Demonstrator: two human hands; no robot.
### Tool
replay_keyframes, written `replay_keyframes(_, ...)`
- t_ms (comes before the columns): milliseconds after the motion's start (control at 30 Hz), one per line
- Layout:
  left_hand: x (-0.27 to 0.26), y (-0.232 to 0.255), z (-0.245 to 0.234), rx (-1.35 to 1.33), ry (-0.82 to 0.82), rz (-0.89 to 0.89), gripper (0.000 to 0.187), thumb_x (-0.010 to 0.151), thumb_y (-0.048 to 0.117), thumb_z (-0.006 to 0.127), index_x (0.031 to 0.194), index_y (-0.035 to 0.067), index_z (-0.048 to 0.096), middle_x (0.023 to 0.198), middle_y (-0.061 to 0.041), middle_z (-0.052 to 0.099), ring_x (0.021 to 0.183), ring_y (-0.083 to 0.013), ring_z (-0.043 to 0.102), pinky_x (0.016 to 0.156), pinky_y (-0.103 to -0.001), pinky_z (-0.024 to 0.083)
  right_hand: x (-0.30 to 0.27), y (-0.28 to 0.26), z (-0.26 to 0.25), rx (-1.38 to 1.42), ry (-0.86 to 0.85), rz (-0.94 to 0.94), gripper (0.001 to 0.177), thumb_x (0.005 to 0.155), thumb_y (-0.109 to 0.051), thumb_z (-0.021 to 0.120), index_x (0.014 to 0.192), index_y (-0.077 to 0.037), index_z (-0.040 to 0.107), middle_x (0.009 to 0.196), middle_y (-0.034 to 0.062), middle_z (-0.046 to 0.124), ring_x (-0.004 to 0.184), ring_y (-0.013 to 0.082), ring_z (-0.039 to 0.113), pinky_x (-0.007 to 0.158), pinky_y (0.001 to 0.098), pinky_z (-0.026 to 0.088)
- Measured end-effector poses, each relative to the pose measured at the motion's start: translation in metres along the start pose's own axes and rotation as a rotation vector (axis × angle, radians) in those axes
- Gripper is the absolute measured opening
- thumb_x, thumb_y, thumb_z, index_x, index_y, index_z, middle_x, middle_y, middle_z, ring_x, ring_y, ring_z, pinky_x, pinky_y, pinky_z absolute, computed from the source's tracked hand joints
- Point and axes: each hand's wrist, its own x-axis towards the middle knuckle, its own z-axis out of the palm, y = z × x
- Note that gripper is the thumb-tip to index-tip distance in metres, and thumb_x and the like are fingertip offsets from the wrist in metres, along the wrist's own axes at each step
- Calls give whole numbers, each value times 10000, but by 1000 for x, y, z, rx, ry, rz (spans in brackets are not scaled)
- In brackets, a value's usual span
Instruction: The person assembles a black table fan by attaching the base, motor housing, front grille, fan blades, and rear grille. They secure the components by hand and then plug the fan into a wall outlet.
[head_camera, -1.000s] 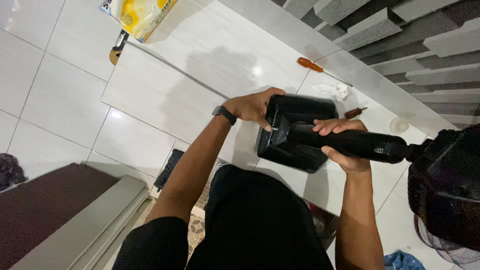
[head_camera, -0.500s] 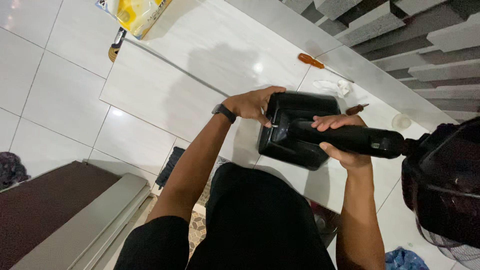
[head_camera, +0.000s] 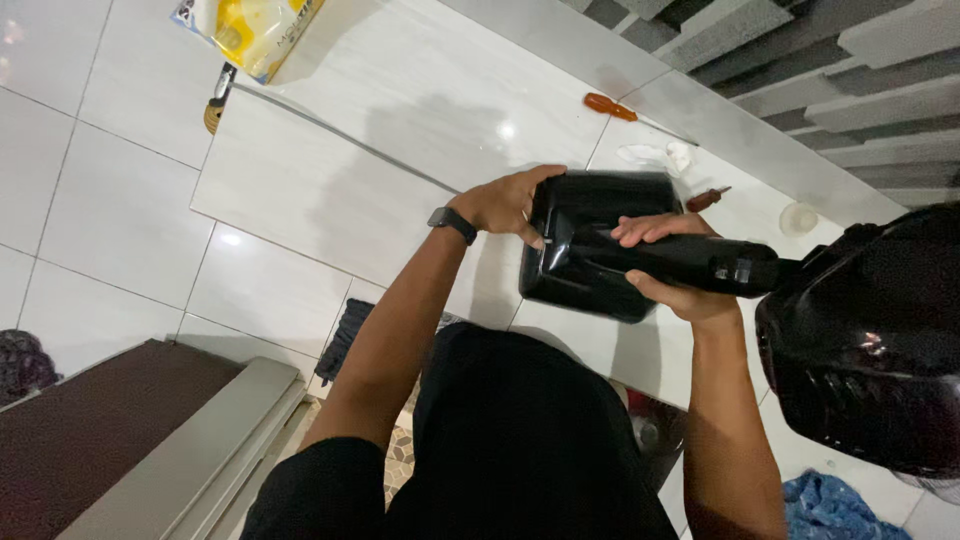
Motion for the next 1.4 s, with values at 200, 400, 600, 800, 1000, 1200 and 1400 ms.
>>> replay_keyframes(200, 3, -11, 9, -185, 15, 104, 1169, 666, 212, 972, 1584, 66, 263, 1393, -175, 614, 1269, -269, 612, 1060, -386, 521, -7, -10, 2, -31, -11, 10, 456, 801, 78, 782, 1157, -82, 546, 1166, 124, 677, 1244, 295, 657, 1195, 538, 496)
replay_keyframes(400, -6, -9, 17, -38, 49, 225, 1061, 720, 311, 946, 1546, 51, 333, 1414, -202, 609, 1323, -316, 583, 1089, -426, 495, -15, -4, 2, 6, -9, 31, 454, 827, 94, 765, 1174, -86, 534, 1176, 124, 666, 1282, 299, 634, 1226, 544, 479)
replay_keyframes(600, -5, -3, 34, 92, 194, 26, 1093, 570, 418, 946, 1477, 146, 402, 1282, -136, 696, 1183, -302, 675, 953, -395, 542, -29, 4, 8, 38, 115, 34, 514, 782, 96, 739, 1199, -102, 513, 1236, 109, 632, 1321, 284, 614, 1249, 540, 472)
replay_keyframes(800, -18, -1, 63, 210, 355, 0, 1166, 538, 608, 896, 1466, 112, 393, 1123, -108, 737, 1057, -293, 741, 947, -429, 562, -41, 19, 50, 17, 637, 119, 563, 817, 141, 760, 1264, -65, 487, 1242, 101, 598, 1314, 295, 588, 1215, 489, 441)
replay_keyframes(1000, -53, 28, 93, 542, 582, -144, 1195, 470, 714, 908, 1382, 78, 468, 1135, -117, 731, 1075, -351, 675, 877, -600, 412, -49, 19, 39, 85, 492, 18, 573, 694, 195, 713, 1162, -65, 511, 1133, 125, 639, 1188, 295, 647, 1169, 485, 506)
replay_keyframes(1200, -56, 57, 105, 735, 442, -456, 1086, 551, 772, 856, 1330, 82, 546, 1170, -80, 707, 1194, -293, 613, 1009, -541, 389, -37, 31, 20, 135, 330, 62, 560, 644, 180, 712, 1126, -62, 562, 1129, 120, 660, 1176, 278, 668, 1097, 464, 536)
replay_keyframes(1400, -18, 54, 84, 1095, 292, 335, 1131, 640, 598, 893, 1573, 218, 378, 1695, -93, 207, 1556, -328, 192, 1199, -660, 186, -31, 18, 1, -146, 308, 294, 790, 692, -160, 840, 1410, -66, 524, 1423, 162, 569, 1348, 290, 527, 1134, 471, 437)
